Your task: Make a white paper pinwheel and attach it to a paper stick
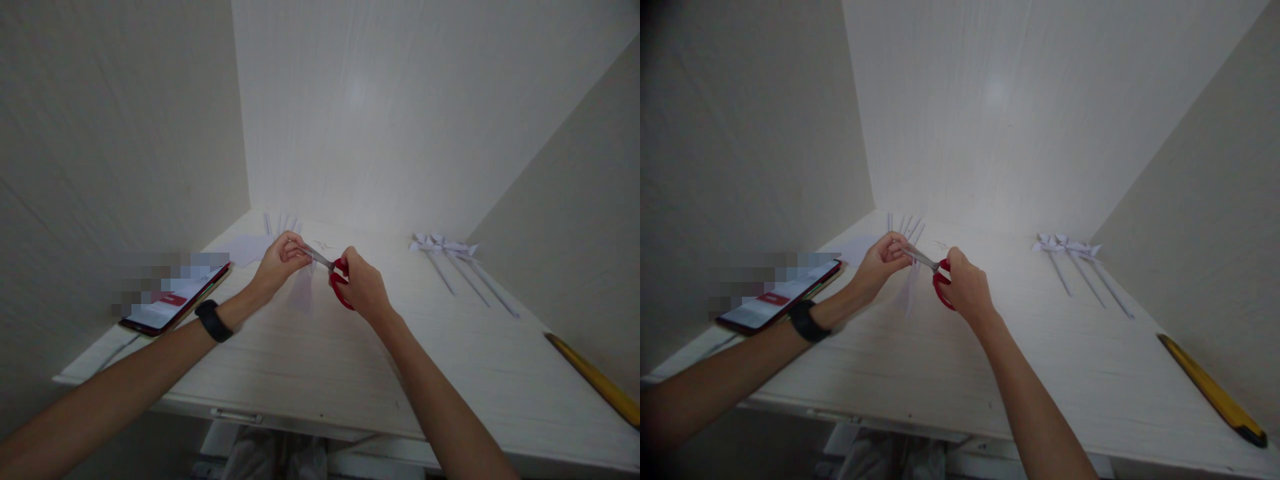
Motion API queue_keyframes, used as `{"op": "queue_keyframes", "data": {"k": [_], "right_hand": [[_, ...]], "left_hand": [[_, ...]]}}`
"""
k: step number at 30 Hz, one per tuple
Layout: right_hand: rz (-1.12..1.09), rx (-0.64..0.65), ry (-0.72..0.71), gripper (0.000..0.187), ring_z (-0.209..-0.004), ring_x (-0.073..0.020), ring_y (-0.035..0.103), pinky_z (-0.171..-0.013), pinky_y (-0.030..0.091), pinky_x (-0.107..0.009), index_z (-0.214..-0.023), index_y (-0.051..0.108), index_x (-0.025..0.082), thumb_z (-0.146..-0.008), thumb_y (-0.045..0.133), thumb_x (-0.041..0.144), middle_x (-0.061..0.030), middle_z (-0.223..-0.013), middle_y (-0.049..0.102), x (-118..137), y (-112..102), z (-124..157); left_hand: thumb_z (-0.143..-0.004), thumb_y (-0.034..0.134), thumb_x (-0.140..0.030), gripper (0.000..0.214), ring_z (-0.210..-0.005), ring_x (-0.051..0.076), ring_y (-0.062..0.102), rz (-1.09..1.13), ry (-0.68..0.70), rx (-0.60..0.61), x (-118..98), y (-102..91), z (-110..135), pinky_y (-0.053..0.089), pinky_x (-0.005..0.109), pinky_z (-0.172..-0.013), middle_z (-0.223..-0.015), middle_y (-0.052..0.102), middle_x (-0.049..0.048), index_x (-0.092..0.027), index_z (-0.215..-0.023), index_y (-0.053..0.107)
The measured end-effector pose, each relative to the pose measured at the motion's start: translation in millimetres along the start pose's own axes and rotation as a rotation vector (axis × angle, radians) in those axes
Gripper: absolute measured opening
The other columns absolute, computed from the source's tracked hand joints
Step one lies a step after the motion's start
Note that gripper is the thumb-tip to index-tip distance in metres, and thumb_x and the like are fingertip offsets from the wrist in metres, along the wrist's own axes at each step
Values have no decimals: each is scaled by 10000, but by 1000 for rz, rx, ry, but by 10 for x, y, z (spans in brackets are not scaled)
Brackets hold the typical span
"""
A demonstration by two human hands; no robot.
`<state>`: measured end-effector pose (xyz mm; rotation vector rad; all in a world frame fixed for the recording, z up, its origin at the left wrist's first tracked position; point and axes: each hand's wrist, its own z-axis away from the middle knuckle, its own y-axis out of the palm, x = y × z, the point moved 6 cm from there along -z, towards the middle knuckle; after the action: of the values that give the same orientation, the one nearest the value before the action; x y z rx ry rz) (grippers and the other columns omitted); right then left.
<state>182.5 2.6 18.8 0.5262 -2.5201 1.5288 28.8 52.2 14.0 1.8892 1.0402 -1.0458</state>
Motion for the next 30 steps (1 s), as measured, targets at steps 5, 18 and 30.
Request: {"op": "queue_keyframes", "data": {"k": [5,18,30], "right_hand": [[-113,-55,94,243,-568,-115,451,-526,271,-224,-804,372,216,-755,558,365,-6,-730,563,-88,18,-28],[-951,175,328,409,-409,-81,461,-400,348,-206,-745,389,210,-683,625,539,58,-545,501,-181,302,-51],[-952,294,334,478,-475,-57,429,-442,333,-208,-787,391,201,-567,739,444,70,-632,464,-99,431,2]], "left_hand": [[-694,664,-207,218,-737,87,563,-165,97,-38,-83,-42,-12,423,203,-690,-766,590,-11,-166,-792,474],[-691,613,-167,136,-718,97,580,-520,126,-37,-67,-97,-39,469,233,-719,-749,577,-7,-160,-776,506],[-666,645,-190,125,-623,99,558,-519,-40,89,190,-49,-10,443,218,-592,-680,591,-4,-160,-731,543]]}}
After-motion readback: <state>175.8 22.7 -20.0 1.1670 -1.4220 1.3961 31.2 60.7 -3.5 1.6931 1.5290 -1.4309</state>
